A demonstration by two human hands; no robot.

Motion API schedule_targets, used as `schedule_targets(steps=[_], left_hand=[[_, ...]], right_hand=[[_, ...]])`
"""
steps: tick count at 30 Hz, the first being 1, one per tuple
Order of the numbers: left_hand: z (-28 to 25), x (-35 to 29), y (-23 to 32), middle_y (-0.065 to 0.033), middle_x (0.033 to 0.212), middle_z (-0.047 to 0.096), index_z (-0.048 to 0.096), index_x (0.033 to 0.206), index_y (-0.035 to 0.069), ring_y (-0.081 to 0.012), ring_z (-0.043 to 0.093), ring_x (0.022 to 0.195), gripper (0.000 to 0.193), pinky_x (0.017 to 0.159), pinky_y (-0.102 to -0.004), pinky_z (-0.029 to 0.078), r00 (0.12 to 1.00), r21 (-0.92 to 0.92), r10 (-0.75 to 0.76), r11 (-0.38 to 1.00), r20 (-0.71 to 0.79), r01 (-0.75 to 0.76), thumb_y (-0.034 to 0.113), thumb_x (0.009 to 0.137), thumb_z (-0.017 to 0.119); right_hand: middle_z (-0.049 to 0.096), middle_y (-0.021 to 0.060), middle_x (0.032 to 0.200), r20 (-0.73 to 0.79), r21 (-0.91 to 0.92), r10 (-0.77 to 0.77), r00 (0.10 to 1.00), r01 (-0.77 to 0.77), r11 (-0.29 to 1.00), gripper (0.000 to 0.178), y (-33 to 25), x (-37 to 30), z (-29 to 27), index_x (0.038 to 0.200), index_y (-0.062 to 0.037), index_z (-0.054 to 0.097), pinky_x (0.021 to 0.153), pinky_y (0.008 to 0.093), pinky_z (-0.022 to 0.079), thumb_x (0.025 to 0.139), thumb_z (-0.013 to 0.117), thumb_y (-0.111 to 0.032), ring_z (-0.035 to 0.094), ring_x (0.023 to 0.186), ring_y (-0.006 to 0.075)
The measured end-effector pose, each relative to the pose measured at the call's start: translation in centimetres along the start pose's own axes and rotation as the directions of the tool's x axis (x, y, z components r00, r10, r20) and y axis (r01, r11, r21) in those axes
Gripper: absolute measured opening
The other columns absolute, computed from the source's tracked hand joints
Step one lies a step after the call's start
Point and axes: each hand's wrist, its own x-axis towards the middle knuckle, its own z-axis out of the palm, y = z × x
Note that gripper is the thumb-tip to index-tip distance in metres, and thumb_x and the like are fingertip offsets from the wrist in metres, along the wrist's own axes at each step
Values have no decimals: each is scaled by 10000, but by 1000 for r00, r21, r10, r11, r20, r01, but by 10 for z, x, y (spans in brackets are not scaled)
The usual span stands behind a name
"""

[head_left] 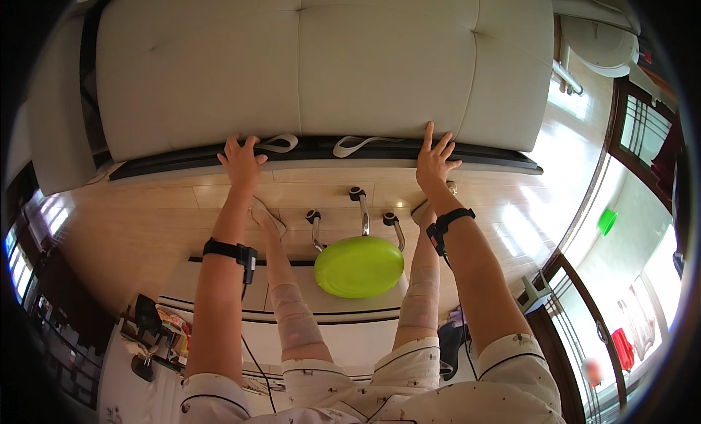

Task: The person lifts and positions a large sofa cushion onto a sectional sofa, aligning it with the frame and securing it using straps. Another person assists by holding the cushion steady. The person then picks up a small cloth from the sofa and places it on the floor.

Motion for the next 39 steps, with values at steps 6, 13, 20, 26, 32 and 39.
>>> schedule_targets(steps=[6, 13, 20, 26, 32, 39], left_hand=[[-1, 3, -8, -162, 1353, 413, 631, 1174, 232, -391, 410, 1284, 332, 1080, -693, 222, 992, -19, 80, 997, 99, -78, 257, 852, 707], [-1, 2, -7, -94, 1282, 478, 633, 1185, 249, -316, 481, 1211, 300, 1078, -716, 187, 982, 3, 91, 996, 164, -93, 232, 888, 663], [7, 18, 13, -116, 1201, 547, 637, 1184, 140, -334, 484, 1192, 350, 1049, -532, 347, 871, -300, 393, 904, 295, -306, 139, 838, 685], [30, 0, 121, -226, 1214, 534, 619, 1166, -16, -392, 447, 1216, 866, 1061, -519, 295, 936, -310, 185, 947, 299, -88, 593, 576, 794], [63, -19, 186, -279, 1192, 490, 552, 1090, -164, -419, 374, 1247, 994, 1153, -542, 74, 991, -289, -102, 949, 83, 122, 748, 702, 631], [87, -18, 175, -224, 1050, 554, 552, 954, -80, -376, 471, 1109, 369, 1135, -524, 134, 944, -417, -258, 896, -204, 155, 184, 724, 669]], right_hand=[[141, 336, 1540, -11, -33, 16, 1000, -16, 999, 941, -1, 0, 5, 1560, -201, -62, 948, 732, 364, 890, 586, -74, 309, 1377, 484], [104, 324, 1555, 42, -47, 38, 998, -36, 998, 944, -4, 3, 4, 1557, -212, -86, 964, 720, 361, 901, 579, -75, 306, 1390, 461], [108, 306, 1562, 21, 38, 38, 999, -38, 999, 939, 2, 0, 3, 1559, -239, -71, 984, 735, 325, 899, 561, -24, 290, 1397, 462], [88, 301, 1562, -9, 100, 57, 998, -56, 993, 943, 0, 5, 13, 1553, -287, -55, 991, 775, 267, 889, 521, 55, 243, 1405, 487], [89, 315, 1554, 53, 60, 65, 996, -68, 996, 991, -2, 3, 7, 1552, -257, -98, 980, 769, 290, 876, 569, 27, 274, 1392, 475], [76, 327, 1550, 34, 98, 53, 998, -56, 994, 1002, -3, 2, 7, 1552, -263, -91, 972, 788, 266, 868, 584, 19, 247, 1395, 497]])
